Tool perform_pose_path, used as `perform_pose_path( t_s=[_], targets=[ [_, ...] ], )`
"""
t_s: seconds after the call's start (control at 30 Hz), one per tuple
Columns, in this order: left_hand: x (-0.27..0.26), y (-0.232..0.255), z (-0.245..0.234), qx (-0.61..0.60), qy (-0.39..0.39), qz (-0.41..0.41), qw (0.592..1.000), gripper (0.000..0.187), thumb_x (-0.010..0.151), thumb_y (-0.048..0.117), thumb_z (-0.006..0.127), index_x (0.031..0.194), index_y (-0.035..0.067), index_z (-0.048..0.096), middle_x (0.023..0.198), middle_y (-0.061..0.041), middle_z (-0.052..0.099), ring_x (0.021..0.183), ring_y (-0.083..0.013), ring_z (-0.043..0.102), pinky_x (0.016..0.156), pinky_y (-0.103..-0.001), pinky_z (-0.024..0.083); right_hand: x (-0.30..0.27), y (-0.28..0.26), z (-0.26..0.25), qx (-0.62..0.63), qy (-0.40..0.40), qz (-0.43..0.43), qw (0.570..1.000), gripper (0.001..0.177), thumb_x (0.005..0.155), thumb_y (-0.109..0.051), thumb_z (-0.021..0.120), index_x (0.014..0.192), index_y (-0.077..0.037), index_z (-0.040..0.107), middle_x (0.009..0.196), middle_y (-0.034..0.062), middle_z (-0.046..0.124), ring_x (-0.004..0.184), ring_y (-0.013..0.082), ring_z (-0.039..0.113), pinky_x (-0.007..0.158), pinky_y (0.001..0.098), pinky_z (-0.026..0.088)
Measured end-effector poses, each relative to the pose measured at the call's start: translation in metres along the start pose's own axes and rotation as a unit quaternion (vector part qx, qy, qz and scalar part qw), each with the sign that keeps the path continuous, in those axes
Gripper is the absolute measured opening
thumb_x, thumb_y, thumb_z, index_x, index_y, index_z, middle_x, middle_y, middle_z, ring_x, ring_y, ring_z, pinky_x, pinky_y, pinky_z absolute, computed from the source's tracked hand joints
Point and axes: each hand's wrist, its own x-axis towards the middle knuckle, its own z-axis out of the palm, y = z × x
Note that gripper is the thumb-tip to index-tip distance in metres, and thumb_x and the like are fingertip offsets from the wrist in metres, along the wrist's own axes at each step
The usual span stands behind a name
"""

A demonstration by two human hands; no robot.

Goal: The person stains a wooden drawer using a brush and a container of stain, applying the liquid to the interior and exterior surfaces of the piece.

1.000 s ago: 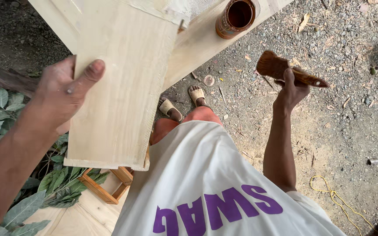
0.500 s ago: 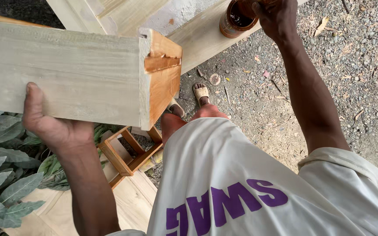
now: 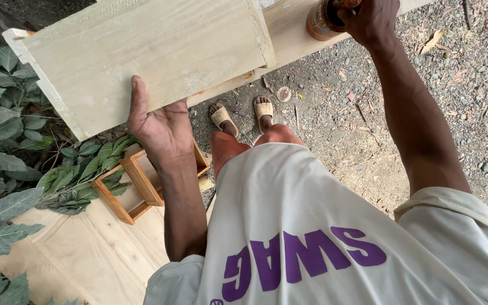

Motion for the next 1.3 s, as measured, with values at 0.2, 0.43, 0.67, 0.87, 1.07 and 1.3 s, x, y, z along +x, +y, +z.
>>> perform_pose_path(
  t_s=[0.2,0.43,0.67,0.87,1.07,1.3],
  targets=[
    [-0.010,-0.007,0.000,0.004,0.006,0.003,1.000,0.049,0.100,0.020,0.070,0.141,0.000,0.051,0.145,-0.020,0.056,0.132,-0.0311,0.061,0.113,-0.055,0.054,-0.002,0.002,0.004,-0.033,0.029,-0.008,0.999,0.048,0.082,-0.030,0.098,0.118,-0.016,0.069,0.100,0.0043,0.072,0.078,0.0211,0.071,0.058,0.0346,0.055],
    [-0.008,-0.002,-0.004,0.066,-0.011,-0.003,0.998,0.053,0.101,0.030,0.071,0.144,0.006,0.051,0.147,-0.014,0.057,0.130,-0.0299,0.061,0.106,-0.051,0.056,0.003,-0.018,-0.028,0.084,0.076,0.057,0.992,0.027,0.095,-0.017,0.093,0.104,-0.012,0.069,0.095,0.0040,0.073,0.079,0.0177,0.073,0.061,0.0320,0.058],
    [-0.006,-0.005,0.001,0.135,-0.003,0.032,0.990,0.047,0.099,0.035,0.069,0.135,0.009,0.051,0.141,-0.011,0.059,0.125,-0.0289,0.064,0.097,-0.050,0.061,-0.022,0.003,-0.021,0.354,0.167,0.284,0.875,0.039,0.100,-0.019,0.084,0.080,-0.003,0.055,0.071,0.0046,0.055,0.063,0.0220,0.050,0.061,0.0391,0.045],
    [-0.057,-0.009,0.011,0.228,-0.173,-0.088,0.954,0.052,0.104,0.043,0.068,0.129,-0.001,0.059,0.103,-0.018,0.072,0.088,-0.0269,0.073,0.075,-0.039,0.062,-0.040,0.005,-0.030,0.408,0.202,0.392,0.799,0.040,0.081,-0.031,0.081,0.097,0.000,0.061,0.088,0.0104,0.066,0.079,0.0260,0.076,0.057,0.0392,0.071],
    [-0.063,0.055,0.023,0.580,-0.199,0.370,0.698,0.035,0.105,0.030,0.074,0.117,0.000,0.062,0.105,-0.012,0.071,0.089,-0.0222,0.073,0.079,-0.035,0.062,-0.044,-0.001,-0.061,0.391,0.173,0.389,0.816,0.044,0.082,-0.032,0.079,0.102,0.004,0.063,0.095,0.0168,0.071,0.081,0.0285,0.077,0.059,0.0383,0.067],
    [-0.016,0.086,0.043,0.823,-0.278,0.341,0.359,0.079,0.090,0.042,0.094,0.145,0.001,0.054,0.154,-0.024,0.048,0.148,-0.0427,0.040,0.124,-0.060,0.032,-0.024,-0.025,-0.090,0.366,0.170,0.200,0.893,0.017,0.095,-0.014,0.072,0.101,0.003,0.070,0.096,0.0133,0.075,0.083,0.0248,0.073,0.078,0.0337,0.065]
  ],
)
